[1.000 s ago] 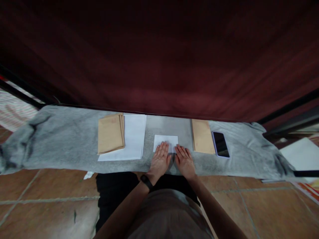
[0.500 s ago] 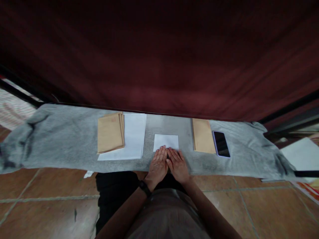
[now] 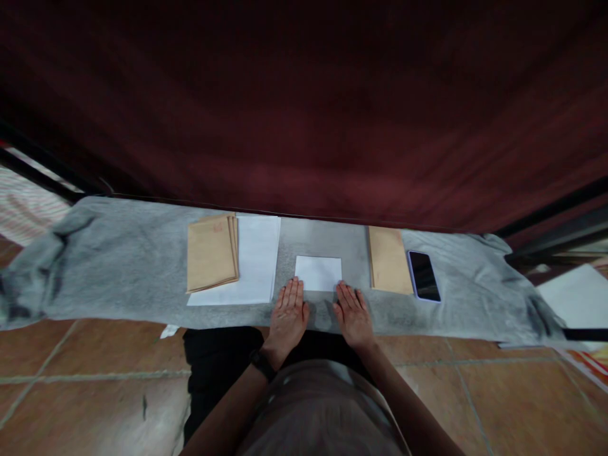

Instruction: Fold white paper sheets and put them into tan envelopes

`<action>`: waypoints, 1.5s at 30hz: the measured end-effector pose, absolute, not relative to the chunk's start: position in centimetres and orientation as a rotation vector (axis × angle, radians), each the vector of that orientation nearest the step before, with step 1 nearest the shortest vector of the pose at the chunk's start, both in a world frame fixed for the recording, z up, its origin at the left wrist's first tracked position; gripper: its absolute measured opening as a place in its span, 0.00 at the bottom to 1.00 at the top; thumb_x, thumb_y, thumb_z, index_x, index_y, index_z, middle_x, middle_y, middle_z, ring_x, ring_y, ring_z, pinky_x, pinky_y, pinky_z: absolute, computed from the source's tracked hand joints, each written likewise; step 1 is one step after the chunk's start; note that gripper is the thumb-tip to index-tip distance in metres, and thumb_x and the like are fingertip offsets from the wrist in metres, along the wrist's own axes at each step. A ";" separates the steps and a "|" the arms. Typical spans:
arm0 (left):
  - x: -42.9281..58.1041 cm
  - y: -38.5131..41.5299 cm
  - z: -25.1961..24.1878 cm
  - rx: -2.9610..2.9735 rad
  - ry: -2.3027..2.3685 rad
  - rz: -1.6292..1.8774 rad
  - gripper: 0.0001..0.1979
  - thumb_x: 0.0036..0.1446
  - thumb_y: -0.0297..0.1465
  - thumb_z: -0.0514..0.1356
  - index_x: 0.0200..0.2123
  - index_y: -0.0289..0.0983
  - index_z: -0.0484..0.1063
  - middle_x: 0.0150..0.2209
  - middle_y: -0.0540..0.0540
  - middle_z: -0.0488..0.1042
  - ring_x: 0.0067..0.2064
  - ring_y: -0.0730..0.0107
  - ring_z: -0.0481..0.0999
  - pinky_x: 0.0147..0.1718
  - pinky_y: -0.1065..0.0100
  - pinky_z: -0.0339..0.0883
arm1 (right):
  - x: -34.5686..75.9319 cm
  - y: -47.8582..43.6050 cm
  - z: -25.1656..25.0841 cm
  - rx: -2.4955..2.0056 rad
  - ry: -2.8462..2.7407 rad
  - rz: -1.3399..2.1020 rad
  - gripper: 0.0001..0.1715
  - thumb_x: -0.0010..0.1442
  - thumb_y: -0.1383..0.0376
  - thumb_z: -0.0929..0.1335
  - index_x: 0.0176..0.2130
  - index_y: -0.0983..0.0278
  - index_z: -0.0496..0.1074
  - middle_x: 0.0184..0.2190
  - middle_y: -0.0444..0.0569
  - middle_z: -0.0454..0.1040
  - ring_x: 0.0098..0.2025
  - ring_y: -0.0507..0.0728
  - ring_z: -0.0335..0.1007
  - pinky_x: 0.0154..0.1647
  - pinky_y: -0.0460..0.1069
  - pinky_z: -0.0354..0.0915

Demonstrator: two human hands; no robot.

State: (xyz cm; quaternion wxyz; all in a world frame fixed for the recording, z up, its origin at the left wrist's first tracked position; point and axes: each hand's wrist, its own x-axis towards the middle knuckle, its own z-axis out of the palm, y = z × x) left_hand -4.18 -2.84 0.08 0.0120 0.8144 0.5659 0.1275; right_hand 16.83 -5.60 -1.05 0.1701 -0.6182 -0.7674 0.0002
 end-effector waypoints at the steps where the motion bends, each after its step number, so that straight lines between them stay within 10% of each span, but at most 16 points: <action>1: -4.3 -2.8 0.1 2.537 1.771 0.403 0.30 0.68 0.32 0.45 0.70 0.29 0.48 0.69 0.36 0.56 0.72 0.59 0.50 0.69 0.52 0.51 | 16.9 -5.6 -1.1 -1.759 -2.178 -0.005 0.29 0.74 0.60 0.56 0.69 0.67 0.57 0.67 0.55 0.61 0.68 0.61 0.58 0.70 0.62 0.50; 45: -1.0 2.7 -0.4 2.552 1.692 0.385 0.29 0.69 0.33 0.44 0.69 0.28 0.52 0.71 0.37 0.53 0.73 0.59 0.46 0.70 0.52 0.45 | 15.9 1.6 -1.1 -1.791 -2.125 0.115 0.28 0.73 0.62 0.56 0.68 0.67 0.59 0.67 0.55 0.60 0.70 0.60 0.53 0.70 0.62 0.47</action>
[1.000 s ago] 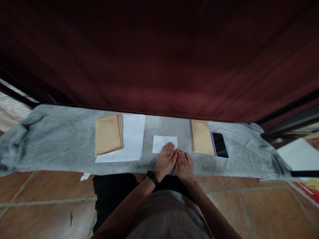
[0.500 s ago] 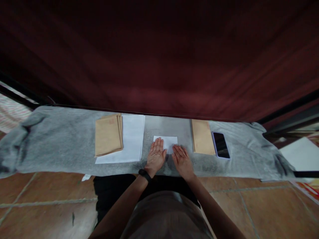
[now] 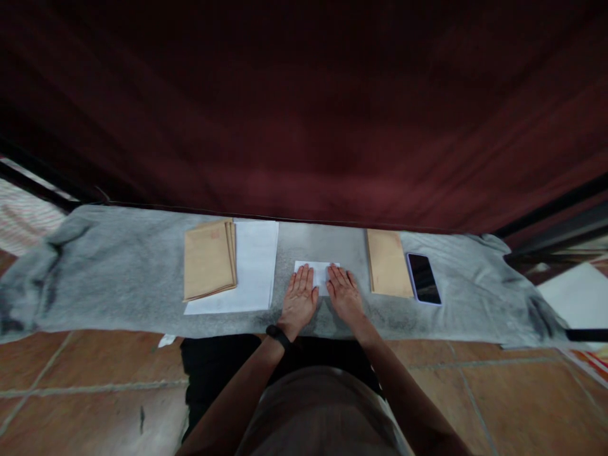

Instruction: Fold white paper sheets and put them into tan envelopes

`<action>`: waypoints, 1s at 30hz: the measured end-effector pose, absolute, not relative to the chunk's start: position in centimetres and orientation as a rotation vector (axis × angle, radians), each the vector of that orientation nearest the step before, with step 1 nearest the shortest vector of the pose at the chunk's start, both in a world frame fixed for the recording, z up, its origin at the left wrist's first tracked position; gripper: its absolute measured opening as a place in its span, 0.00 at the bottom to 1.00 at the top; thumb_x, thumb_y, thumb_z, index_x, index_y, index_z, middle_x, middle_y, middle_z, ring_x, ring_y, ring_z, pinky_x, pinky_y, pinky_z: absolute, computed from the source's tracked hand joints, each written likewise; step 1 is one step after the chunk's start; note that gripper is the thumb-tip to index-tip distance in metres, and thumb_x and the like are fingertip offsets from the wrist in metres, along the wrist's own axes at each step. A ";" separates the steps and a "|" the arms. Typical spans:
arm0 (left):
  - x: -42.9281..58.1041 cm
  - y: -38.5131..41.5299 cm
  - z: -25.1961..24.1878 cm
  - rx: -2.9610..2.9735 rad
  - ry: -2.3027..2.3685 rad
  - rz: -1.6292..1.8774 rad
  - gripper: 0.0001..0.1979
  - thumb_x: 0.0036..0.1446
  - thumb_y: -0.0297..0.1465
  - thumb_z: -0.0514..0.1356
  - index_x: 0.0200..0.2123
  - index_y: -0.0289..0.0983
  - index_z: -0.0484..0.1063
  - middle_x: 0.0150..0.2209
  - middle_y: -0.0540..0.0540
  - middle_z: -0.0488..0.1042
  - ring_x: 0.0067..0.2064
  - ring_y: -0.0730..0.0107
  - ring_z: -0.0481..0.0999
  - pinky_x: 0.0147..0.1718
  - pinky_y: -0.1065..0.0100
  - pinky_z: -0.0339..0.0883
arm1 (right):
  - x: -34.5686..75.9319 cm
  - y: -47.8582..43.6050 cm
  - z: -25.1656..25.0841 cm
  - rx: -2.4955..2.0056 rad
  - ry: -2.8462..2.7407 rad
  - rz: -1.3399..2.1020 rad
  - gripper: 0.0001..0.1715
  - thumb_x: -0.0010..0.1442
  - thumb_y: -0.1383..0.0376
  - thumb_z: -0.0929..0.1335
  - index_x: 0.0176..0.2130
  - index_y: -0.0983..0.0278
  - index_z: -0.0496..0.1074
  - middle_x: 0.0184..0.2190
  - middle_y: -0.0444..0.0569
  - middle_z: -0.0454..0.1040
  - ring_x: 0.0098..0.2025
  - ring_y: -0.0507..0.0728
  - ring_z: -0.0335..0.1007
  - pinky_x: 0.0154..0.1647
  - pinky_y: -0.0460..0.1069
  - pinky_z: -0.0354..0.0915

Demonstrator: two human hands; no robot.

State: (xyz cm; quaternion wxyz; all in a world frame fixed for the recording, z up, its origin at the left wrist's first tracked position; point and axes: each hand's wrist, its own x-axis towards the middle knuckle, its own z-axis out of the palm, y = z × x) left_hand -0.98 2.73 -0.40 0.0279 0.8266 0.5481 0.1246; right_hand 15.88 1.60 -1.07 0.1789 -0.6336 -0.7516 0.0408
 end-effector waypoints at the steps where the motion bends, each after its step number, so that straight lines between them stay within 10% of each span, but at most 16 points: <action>1: -0.9 2.7 -0.4 2.548 1.696 0.385 0.28 0.69 0.33 0.44 0.69 0.28 0.53 0.71 0.37 0.53 0.73 0.59 0.46 0.70 0.52 0.45 | 16.1 1.5 -1.2 -1.797 -2.123 0.101 0.28 0.73 0.63 0.56 0.68 0.67 0.58 0.67 0.55 0.60 0.70 0.60 0.53 0.70 0.61 0.48; 30: -1.2 3.7 -0.9 2.455 1.783 0.460 0.30 0.69 0.35 0.44 0.70 0.29 0.50 0.71 0.37 0.53 0.73 0.57 0.48 0.69 0.50 0.46 | 16.4 1.2 -1.5 -1.818 -1.946 0.026 0.29 0.71 0.64 0.58 0.67 0.70 0.59 0.67 0.59 0.62 0.69 0.63 0.53 0.69 0.62 0.51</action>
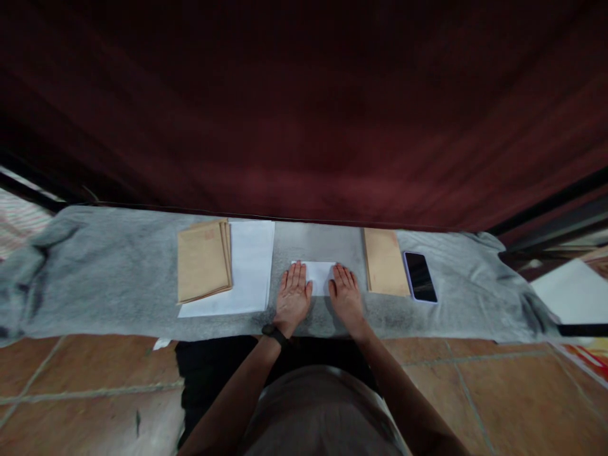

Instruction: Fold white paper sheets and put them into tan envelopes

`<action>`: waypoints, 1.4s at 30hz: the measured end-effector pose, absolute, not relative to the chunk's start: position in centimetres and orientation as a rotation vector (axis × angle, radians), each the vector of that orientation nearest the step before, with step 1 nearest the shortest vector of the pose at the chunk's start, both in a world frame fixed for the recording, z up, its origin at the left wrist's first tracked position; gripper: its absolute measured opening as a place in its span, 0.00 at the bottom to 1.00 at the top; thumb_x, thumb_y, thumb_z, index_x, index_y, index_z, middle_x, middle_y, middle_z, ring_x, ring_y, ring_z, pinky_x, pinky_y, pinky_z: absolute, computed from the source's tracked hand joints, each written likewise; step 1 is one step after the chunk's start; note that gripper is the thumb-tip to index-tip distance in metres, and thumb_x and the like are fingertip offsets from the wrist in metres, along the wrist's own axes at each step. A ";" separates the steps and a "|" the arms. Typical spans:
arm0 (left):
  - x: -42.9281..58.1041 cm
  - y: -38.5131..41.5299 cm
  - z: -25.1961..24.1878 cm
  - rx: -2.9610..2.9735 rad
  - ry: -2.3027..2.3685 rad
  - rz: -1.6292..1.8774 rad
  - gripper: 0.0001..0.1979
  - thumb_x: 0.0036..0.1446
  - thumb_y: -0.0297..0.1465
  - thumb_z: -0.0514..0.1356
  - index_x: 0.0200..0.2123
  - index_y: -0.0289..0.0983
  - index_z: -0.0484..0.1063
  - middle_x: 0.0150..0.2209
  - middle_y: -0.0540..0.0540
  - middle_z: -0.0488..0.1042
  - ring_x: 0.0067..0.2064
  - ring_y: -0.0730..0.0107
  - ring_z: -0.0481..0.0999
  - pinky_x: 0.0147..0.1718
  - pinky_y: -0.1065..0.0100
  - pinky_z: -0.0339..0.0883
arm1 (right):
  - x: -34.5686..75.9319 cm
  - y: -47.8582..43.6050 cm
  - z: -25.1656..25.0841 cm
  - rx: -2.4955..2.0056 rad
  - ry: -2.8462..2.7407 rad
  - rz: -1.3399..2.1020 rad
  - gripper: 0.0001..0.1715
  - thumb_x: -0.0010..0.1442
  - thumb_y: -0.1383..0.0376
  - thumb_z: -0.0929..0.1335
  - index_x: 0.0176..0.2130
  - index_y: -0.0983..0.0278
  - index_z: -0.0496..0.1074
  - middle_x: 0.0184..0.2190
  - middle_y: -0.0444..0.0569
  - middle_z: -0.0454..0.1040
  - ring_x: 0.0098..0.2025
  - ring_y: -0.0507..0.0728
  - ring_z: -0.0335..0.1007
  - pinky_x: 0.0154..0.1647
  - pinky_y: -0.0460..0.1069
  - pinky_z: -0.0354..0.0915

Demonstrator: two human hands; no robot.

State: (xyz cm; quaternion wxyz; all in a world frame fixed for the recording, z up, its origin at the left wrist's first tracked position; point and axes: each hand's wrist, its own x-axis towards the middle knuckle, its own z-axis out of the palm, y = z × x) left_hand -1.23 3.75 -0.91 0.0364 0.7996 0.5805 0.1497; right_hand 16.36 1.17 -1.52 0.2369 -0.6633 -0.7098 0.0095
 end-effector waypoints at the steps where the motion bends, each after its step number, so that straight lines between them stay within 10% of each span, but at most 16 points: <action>1: -1.3 3.7 -0.9 2.457 1.782 0.463 0.30 0.69 0.35 0.44 0.70 0.28 0.50 0.71 0.36 0.53 0.73 0.57 0.48 0.69 0.50 0.47 | 16.3 1.2 -1.6 -1.829 -1.895 0.000 0.29 0.71 0.64 0.58 0.67 0.71 0.59 0.66 0.61 0.62 0.69 0.64 0.53 0.68 0.63 0.52; 31: -1.6 3.4 -0.7 2.478 1.734 0.473 0.31 0.69 0.40 0.44 0.70 0.31 0.52 0.70 0.37 0.55 0.72 0.56 0.50 0.69 0.50 0.46 | 16.8 3.4 -1.1 -1.861 -1.263 0.629 0.09 0.55 0.59 0.66 0.31 0.61 0.73 0.28 0.48 0.76 0.36 0.60 0.76 0.39 0.52 0.71; 42: -1.5 0.6 1.7 2.381 1.391 0.641 0.42 0.63 0.52 0.53 0.71 0.34 0.46 0.71 0.35 0.52 0.73 0.55 0.49 0.69 0.48 0.47 | 13.8 1.2 2.5 -1.350 -1.005 1.111 0.33 0.66 0.45 0.61 0.59 0.63 0.67 0.46 0.55 0.80 0.41 0.61 0.79 0.37 0.54 0.75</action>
